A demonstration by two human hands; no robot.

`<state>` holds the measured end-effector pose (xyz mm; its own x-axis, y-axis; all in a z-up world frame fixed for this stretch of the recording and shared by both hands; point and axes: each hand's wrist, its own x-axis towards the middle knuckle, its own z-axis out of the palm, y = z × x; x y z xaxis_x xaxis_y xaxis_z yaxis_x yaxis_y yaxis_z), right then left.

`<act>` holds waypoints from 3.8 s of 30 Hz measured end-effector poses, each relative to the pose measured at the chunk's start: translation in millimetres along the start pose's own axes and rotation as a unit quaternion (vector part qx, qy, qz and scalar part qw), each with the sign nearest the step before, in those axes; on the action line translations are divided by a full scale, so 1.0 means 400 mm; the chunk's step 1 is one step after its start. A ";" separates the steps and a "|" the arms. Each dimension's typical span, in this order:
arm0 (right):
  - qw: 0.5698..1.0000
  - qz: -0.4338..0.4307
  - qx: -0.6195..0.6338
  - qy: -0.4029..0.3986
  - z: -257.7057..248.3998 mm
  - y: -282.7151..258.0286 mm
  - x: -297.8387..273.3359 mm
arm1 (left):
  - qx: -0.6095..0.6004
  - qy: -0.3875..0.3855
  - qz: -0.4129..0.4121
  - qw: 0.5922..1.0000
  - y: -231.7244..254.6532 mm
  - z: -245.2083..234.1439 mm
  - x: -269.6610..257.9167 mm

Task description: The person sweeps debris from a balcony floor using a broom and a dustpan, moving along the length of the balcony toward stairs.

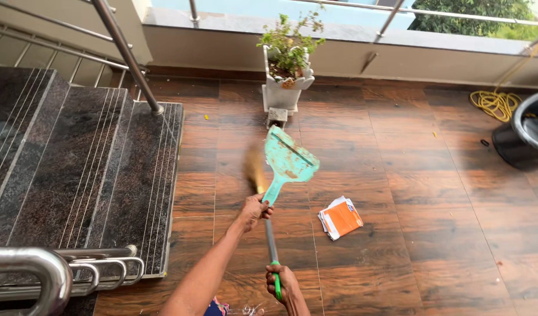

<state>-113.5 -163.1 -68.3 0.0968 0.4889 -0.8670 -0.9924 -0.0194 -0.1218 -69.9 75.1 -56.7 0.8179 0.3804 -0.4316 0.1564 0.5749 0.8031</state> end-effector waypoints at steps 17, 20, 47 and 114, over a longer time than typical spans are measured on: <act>0.976 0.078 -0.200 -0.038 0.574 -0.128 0.369 | -0.080 0.168 0.014 0.982 0.262 -0.684 0.107; 0.974 0.035 -0.217 -0.048 0.650 -0.191 0.452 | -0.091 0.190 -0.002 0.978 0.284 -0.773 0.092; 0.980 -0.007 -0.064 -0.189 1.356 -0.789 1.113 | -0.136 0.303 0.038 0.943 0.325 -1.118 0.341; 0.952 -0.088 0.255 -0.143 0.055 -0.483 0.135 | -0.027 0.182 -0.008 0.983 0.100 -0.527 0.029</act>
<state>81.9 -113.8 -81.1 0.3127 0.6645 -0.6787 -0.8781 0.4748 0.0602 -170.9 255.2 -115.9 0.5615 0.6000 -0.5698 0.1287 0.6169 0.7764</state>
